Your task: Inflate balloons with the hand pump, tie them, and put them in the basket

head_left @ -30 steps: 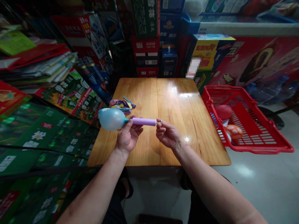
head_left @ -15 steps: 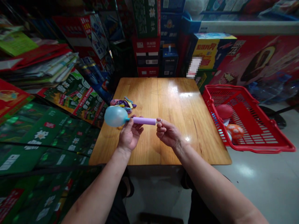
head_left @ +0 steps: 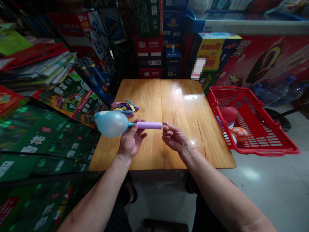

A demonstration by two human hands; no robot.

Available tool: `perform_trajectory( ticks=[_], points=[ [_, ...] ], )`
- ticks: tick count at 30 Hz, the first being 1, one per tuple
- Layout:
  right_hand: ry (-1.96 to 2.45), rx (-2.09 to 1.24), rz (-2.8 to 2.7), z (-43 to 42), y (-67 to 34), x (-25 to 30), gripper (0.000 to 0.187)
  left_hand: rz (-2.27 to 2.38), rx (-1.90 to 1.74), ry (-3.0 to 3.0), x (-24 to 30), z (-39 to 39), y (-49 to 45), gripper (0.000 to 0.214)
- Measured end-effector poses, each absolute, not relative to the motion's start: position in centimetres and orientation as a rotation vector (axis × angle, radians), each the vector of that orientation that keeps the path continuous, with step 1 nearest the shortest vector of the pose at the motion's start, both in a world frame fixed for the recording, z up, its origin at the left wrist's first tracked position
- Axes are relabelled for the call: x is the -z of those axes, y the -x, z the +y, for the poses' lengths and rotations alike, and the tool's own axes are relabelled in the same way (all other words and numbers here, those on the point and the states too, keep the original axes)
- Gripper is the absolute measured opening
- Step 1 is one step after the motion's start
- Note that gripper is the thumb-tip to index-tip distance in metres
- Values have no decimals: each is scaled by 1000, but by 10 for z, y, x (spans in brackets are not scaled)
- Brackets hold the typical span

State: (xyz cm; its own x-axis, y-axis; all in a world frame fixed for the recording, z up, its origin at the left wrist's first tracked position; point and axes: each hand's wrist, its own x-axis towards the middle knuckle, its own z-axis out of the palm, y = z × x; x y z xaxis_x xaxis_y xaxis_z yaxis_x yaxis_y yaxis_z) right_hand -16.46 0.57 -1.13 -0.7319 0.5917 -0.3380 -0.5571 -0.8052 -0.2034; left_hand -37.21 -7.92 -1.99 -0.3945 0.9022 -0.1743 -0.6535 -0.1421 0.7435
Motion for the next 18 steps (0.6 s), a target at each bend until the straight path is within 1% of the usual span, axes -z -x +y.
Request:
perform_trajectory(
  ticks=[7,10,14,18],
  points=[
    [453,-2509,-187,-2,175,17,15,888,-1726,-336,26,-75,369,29],
    [505,-2518,-187,7,166,12,12,906,-1738,-305,22,-73,381,27],
    [512,-2452,-174,15,155,6,7,916,-1857,-308,17,-73,392,27],
    [496,-2491,-171,7,164,13,8,891,-1745,-355,22,-77,382,30]
  ],
)
